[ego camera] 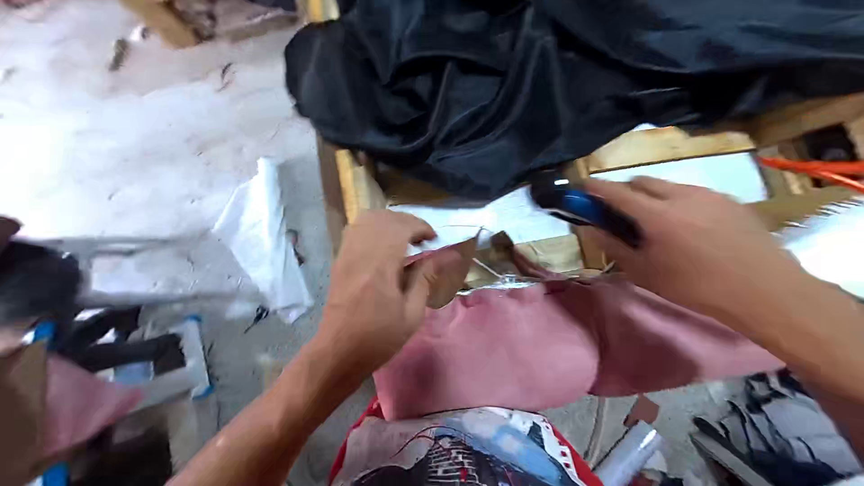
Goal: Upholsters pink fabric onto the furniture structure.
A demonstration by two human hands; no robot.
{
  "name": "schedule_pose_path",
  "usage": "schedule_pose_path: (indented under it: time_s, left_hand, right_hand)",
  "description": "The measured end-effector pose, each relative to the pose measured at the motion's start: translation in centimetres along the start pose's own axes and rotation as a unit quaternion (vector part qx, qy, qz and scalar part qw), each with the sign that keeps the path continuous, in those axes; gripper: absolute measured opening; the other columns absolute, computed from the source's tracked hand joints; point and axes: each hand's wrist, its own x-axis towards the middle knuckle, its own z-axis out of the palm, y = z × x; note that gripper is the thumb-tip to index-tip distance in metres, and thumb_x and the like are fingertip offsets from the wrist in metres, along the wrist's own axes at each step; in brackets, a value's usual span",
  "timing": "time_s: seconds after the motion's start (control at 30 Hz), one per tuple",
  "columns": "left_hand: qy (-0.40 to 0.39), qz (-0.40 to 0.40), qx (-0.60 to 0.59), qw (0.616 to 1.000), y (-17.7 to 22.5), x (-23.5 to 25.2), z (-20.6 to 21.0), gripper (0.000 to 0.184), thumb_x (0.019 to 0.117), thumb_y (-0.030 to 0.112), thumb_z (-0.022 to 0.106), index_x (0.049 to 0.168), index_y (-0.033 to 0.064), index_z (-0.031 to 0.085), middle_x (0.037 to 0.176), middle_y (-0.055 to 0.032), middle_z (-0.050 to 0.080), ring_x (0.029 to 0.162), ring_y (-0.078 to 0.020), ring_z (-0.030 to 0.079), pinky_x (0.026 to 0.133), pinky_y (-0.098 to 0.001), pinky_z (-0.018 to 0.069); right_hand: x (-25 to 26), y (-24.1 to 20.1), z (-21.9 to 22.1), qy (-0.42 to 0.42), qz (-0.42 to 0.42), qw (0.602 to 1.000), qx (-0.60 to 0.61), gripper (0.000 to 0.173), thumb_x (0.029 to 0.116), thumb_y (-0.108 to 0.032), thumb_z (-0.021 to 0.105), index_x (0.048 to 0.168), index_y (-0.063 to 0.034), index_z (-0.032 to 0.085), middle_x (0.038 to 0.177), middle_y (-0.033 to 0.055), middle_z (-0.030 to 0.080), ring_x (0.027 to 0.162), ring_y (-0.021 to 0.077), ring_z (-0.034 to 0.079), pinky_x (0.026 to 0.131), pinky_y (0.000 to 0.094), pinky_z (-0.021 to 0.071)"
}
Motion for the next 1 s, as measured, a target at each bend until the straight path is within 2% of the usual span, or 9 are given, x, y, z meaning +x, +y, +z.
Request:
schedule_pose_path:
  time_s: [0.13, 0.27, 0.37, 0.47, 0.57, 0.63, 0.7, 0.83, 1.0]
  left_hand:
    - [-0.244, 0.031, 0.022, 0.969, -0.8, -4.3, 1.9, 0.036, 0.0974, 0.046, 0.066, 0.11, 0.0132, 0.074, 0.116, -0.0046, 0.069, 0.121, -0.025, 0.062, 0.117, -0.059, 0.0361]
    - [-0.089, 0.095, -0.051, 0.99, -3.1, -5.1, 6.0, 0.02, 0.0947, 0.015, 0.064, 0.077, 0.0083, 0.068, 0.083, -0.0031, 0.067, 0.092, -0.0183, 0.068, 0.118, -0.0499, 0.0382]
    - [-0.002, 0.039, -0.072, 0.997, -2.6, -4.5, 7.7, 0.017, 0.0913, 0.004, 0.063, 0.075, 0.0045, 0.065, 0.083, -0.0077, 0.065, 0.093, -0.024, 0.066, 0.119, -0.0524, 0.0364]
    - [-0.033, 0.011, -0.037, 0.999, -1.6, -4.0, 7.8, 0.013, 0.0892, 0.004, 0.065, 0.077, 0.0052, 0.063, 0.091, -0.0096, 0.066, 0.101, -0.029, 0.065, 0.116, -0.0553, 0.0375]
    - [-0.122, 0.012, -0.017, 0.992, -2.9, -2.4, 6.3, 0.007, 0.0762, 0.01, 0.07, 0.079, 0.0159, 0.069, 0.101, 0.0004, 0.068, 0.114, -0.0258, 0.059, 0.112, -0.0621, 0.0363]
    - [-0.151, 0.024, -0.044, 0.987, -4.3, -1.7, 5.8, 0.004, 0.0794, 0.018, 0.072, 0.082, 0.0208, 0.071, 0.106, 0.0066, 0.069, 0.12, -0.0196, 0.058, 0.115, -0.0614, 0.0335]
    - [-0.144, 0.047, -0.067, 0.986, -5.0, -1.6, 5.8, 0.003, 0.0837, 0.025, 0.073, 0.084, 0.0217, 0.072, 0.104, 0.0078, 0.07, 0.117, -0.0164, 0.06, 0.109, -0.0523, 0.043]
    - [-0.138, 0.059, -0.096, 0.984, -5.6, -2.2, 5.8, 0.011, 0.0886, 0.024, 0.072, 0.098, 0.0186, 0.074, 0.113, 0.0014, 0.069, 0.117, -0.0207, 0.061, 0.094, -0.046, 0.0544]
    - [-0.128, 0.072, -0.082, 0.986, -6.1, -2.3, 6.2, 0.02, 0.0922, 0.034, 0.071, 0.101, 0.0165, 0.073, 0.128, -0.0045, 0.061, 0.119, -0.0245, 0.059, 0.097, -0.0461, 0.0528]
  right_hand:
    - [-7.3, -3.1, -2.1, 0.059, 0.016, 0.996, 0.061, 0.078, 0.0954, -0.037, 0.059, 0.164, -0.0225, 0.023, 0.111, 0.0202, 0.069, 0.078, 0.0396, 0.07, 0.059, 0.0615, 0.0551]
    - [-9.6, -6.1, -1.7, 0.017, -0.017, 0.983, 0.181, 0.089, 0.0999, -0.038, 0.06, 0.165, -0.0397, -0.001, 0.098, 0.0014, 0.072, 0.069, 0.0146, 0.07, 0.056, 0.041, 0.0601]
    - [-8.3, -8.4, -0.9, -0.064, -0.006, 0.945, 0.322, 0.073, 0.1021, -0.039, 0.058, 0.162, -0.0487, 0.017, 0.093, -0.0074, 0.071, 0.062, 0.0072, 0.068, 0.05, 0.0342, 0.0622]
    - [-5.9, -11.6, -0.3, -0.136, 0.056, 0.914, 0.379, 0.07, 0.099, -0.032, 0.061, 0.157, -0.0535, 0.029, 0.082, -0.006, 0.071, 0.051, 0.0118, 0.065, 0.041, 0.0365, 0.0596]
    - [-3.5, -14.5, 0.0, -0.143, 0.089, 0.935, 0.312, 0.08, 0.0964, -0.023, 0.065, 0.158, -0.0529, 0.024, 0.077, -0.0015, 0.069, 0.047, 0.0141, 0.063, 0.04, 0.0381, 0.058]
    - [-2.4, -15.8, 0.3, -0.133, 0.092, 0.952, 0.259, 0.083, 0.0952, -0.021, 0.067, 0.16, -0.0492, 0.023, 0.075, -0.0001, 0.068, 0.048, 0.014, 0.063, 0.041, 0.0385, 0.0581]
    - [-1.5, -17.0, -0.3, -0.161, 0.112, 0.956, 0.219, 0.083, 0.0972, -0.022, 0.068, 0.16, -0.0498, 0.021, 0.074, 0.001, 0.068, 0.048, 0.0146, 0.064, 0.043, 0.0384, 0.0587]
    - [1.8, -17.9, -1.6, -0.274, 0.153, 0.931, 0.185, 0.088, 0.0971, -0.018, 0.069, 0.16, -0.0516, 0.018, 0.078, 0.0062, 0.067, 0.047, 0.018, 0.062, 0.042, 0.0409, 0.0583]
    - [3.9, -19.2, -2.4, -0.315, 0.227, 0.906, 0.168, 0.092, 0.0961, -0.017, 0.072, 0.158, -0.0552, 0.016, 0.084, 0.0106, 0.068, 0.049, 0.0217, 0.066, 0.043, 0.0434, 0.0603]
